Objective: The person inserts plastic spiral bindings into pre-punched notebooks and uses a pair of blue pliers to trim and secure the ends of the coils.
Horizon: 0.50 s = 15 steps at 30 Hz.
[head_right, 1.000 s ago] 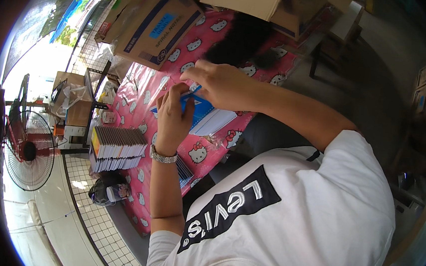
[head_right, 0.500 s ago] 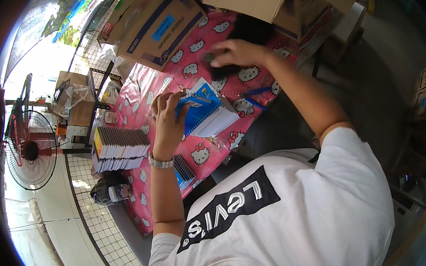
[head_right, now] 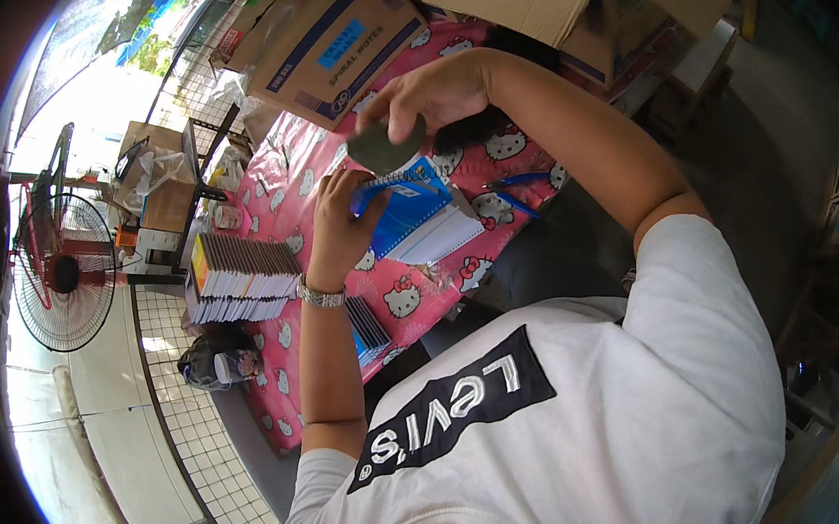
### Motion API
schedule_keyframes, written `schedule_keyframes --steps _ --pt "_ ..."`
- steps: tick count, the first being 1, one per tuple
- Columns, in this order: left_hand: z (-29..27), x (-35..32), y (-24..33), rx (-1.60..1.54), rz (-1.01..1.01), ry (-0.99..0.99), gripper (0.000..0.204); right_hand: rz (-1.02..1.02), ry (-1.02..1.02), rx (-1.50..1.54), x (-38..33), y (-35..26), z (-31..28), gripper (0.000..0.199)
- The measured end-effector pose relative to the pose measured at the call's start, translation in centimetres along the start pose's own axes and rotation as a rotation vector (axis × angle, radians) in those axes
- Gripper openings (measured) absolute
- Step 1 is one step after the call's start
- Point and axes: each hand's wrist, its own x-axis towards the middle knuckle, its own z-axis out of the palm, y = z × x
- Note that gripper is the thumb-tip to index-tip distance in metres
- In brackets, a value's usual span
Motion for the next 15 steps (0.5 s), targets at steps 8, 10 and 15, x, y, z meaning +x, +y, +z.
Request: schedule_keyframes --steps 8,10,15 --pt "-1.3 -0.8 -3.3 -0.124 -0.147 0.034 0.024 -0.105 -0.004 0.237 1.5 0.0 -0.1 0.056" --pt "-1.6 -0.7 -3.2 -0.158 -0.180 0.003 0.023 -0.042 0.064 0.106 2.1 -0.2 -0.4 0.054" --pt "-1.3 -0.8 -3.7 -0.263 -0.181 -0.007 0.019 -0.035 0.020 -0.086 3.1 -0.1 0.0 0.049"
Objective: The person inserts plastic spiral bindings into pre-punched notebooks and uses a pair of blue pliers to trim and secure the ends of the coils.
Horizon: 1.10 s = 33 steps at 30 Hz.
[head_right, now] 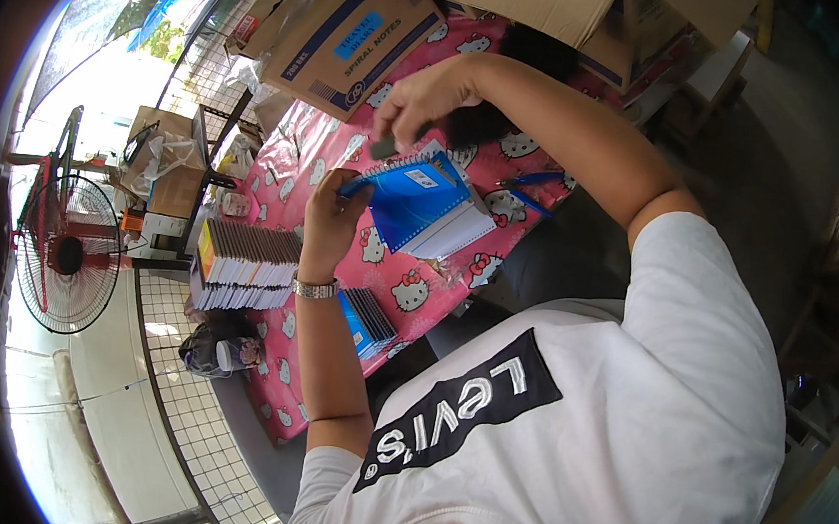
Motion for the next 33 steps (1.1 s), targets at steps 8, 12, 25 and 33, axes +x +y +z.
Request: schedule_keyframes --steps 8,12,25,33 --pt "-0.2 0.1 -0.6 -0.090 -0.117 -0.029 0.023 -0.080 0.002 0.213 1.0 -0.1 0.2 0.048" --pt "-0.3 0.3 0.1 -0.117 -0.184 -0.040 0.023 -0.009 0.014 -0.001 1.0 -1.5 0.8 0.045" --pt "1.2 -0.4 -0.2 -0.521 -0.274 0.186 0.020 0.664 1.031 -1.004 -9.5 24.0 1.9 0.058" --pt "2.3 -1.9 0.3 -0.509 -0.376 0.280 0.024 0.259 0.909 -1.049 -8.8 24.3 13.4 0.062"
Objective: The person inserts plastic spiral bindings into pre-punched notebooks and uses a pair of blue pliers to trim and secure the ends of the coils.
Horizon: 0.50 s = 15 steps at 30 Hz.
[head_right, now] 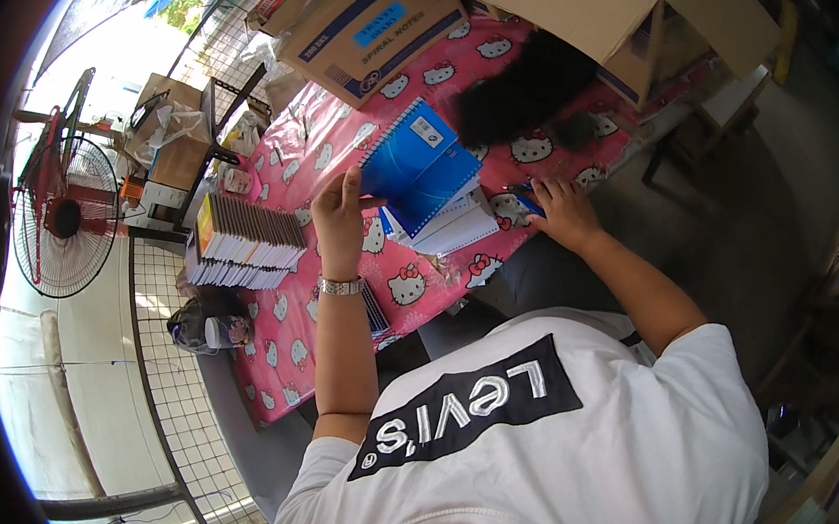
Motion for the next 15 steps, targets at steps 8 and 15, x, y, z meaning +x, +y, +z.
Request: schedule_keyframes --steps 8,15 --pt "0.4 -0.5 -1.6 -0.121 0.112 0.028 0.023 -0.105 0.344 0.818 5.1 -10.1 -13.5 0.055" --pt "1.1 -1.9 0.2 0.245 0.375 0.129 0.017 -0.380 0.268 0.518 7.1 -15.3 -15.6 0.052"
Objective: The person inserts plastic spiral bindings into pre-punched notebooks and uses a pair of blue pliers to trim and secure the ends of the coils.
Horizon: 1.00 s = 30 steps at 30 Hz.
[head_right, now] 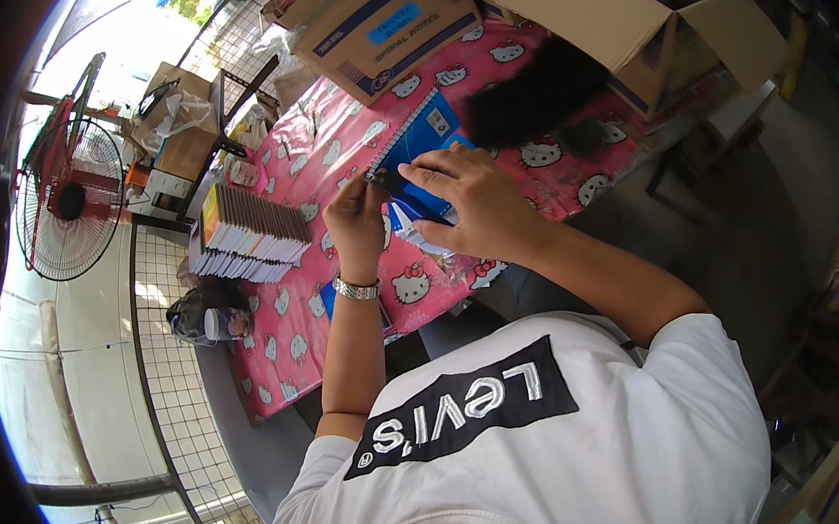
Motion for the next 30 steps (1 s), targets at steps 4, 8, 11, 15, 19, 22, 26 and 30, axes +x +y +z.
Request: schedule_keyframes --steps 4,8,11,15,19,22,26,30 --pt "-0.6 -0.4 0.4 0.237 0.192 0.138 0.023 0.155 -0.128 0.279 0.4 -0.7 -0.2 0.047" --pt "-1.3 -0.9 0.0 0.346 0.336 0.251 0.030 0.671 -0.370 1.084 1.6 -0.2 0.1 0.052" --pt "-3.1 -2.4 -1.5 0.264 0.213 0.375 0.028 0.200 -0.090 0.441 0.9 0.3 0.2 0.050" --pt "-9.1 -8.8 -6.3 -0.403 -0.385 0.685 0.026 0.329 0.102 0.097 -2.2 9.2 -1.5 0.048" --pt "-12.3 -17.3 -11.4 -0.390 -0.678 0.774 0.028 0.403 -0.154 -0.209 -11.7 19.1 3.0 0.048" --pt "-12.2 -20.0 -11.3 -0.234 -0.773 0.789 0.026 0.431 -0.219 -0.320 -9.4 22.9 4.1 0.040" --pt "-12.4 -21.9 -13.4 0.365 -0.663 0.655 0.024 0.424 0.091 -0.686 -2.3 31.1 3.0 0.034" --pt "-12.6 -22.4 -13.6 0.570 -0.700 0.517 0.028 0.606 -0.261 -0.865 -0.8 33.5 3.2 0.027"
